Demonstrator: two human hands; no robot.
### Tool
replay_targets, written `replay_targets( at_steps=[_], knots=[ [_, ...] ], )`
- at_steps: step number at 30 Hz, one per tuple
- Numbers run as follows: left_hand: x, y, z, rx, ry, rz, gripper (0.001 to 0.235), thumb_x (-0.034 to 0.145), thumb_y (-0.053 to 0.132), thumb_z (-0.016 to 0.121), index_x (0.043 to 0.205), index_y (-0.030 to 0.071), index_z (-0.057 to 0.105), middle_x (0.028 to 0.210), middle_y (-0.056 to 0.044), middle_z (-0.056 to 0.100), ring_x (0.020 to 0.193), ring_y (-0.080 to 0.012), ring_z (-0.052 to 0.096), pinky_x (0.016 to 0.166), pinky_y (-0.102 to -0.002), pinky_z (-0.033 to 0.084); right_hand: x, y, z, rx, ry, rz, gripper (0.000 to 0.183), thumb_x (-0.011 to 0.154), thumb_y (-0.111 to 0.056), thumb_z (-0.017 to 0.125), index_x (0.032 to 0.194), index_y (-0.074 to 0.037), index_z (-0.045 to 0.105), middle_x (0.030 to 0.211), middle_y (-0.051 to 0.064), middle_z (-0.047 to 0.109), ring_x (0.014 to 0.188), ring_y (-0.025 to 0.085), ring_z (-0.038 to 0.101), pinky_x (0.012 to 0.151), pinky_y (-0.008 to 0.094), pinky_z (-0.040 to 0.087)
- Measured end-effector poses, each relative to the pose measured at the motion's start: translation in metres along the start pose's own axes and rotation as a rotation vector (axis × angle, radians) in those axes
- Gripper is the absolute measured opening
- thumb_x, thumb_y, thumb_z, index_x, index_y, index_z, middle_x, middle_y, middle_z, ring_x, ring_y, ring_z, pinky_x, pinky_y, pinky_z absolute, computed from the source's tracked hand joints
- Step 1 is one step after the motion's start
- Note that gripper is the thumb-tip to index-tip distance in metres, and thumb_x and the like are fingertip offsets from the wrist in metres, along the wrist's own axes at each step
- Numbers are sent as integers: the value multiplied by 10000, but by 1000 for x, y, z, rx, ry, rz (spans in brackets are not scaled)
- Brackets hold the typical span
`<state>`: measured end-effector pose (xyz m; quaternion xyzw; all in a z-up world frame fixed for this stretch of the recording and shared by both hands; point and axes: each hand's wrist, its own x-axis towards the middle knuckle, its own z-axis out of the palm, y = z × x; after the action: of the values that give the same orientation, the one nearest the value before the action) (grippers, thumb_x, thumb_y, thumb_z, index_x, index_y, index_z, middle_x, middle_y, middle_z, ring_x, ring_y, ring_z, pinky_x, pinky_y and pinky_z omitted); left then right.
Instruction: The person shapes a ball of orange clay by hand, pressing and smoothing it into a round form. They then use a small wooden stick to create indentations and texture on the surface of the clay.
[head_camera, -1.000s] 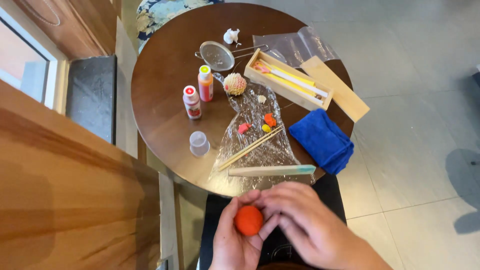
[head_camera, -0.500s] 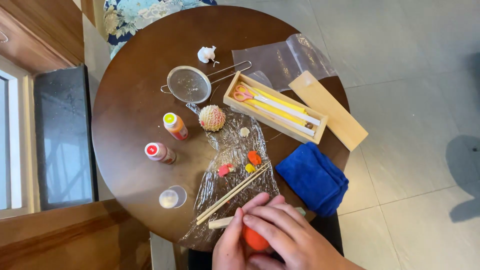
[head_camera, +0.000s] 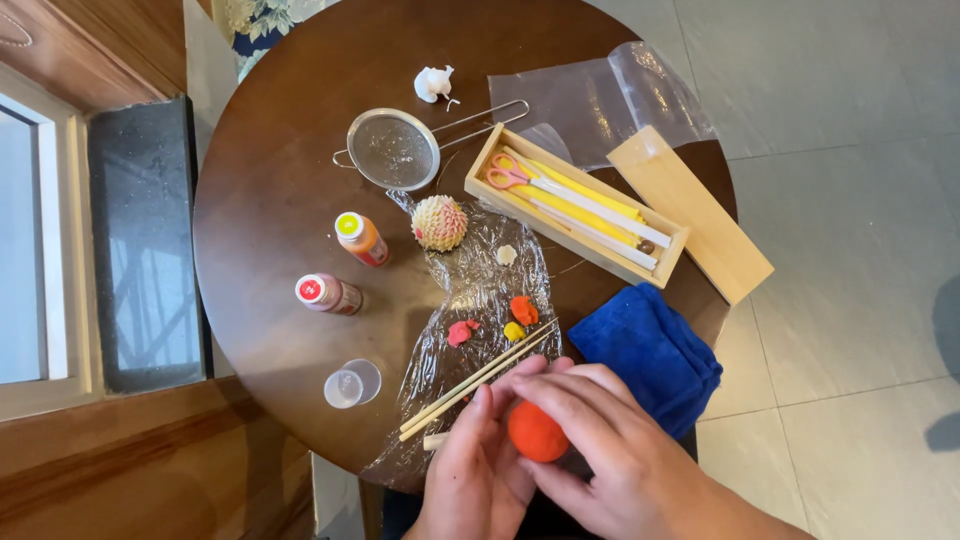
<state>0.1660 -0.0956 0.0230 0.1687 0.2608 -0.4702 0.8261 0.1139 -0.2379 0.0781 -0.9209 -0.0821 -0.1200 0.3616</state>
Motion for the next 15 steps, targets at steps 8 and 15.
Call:
replay_targets(
  at_steps=[8, 15],
  knots=[
    [0, -2, -24, 514, -27, 202, 540, 903, 200, 685, 1401, -3, 645, 1259, -164, 758, 1078, -219, 721, 896, -330, 597, -5, 9, 1, -101, -7, 24, 597, 871, -173, 811, 1374, 15, 549, 1268, 157, 663, 1127, 322, 626, 1026, 415, 535],
    [2, -3, -40, 609, -230, 413, 515, 925, 124, 726, 1394, -42, 594, 1348, -181, 703, 1172, -206, 684, 1051, -359, 547, 15, 13, -26, -107, -142, -41, 792, 793, -404, 902, 1400, -34, 552, 1432, 154, 568, 1237, 319, 604, 1096, 456, 488]
  ],
)
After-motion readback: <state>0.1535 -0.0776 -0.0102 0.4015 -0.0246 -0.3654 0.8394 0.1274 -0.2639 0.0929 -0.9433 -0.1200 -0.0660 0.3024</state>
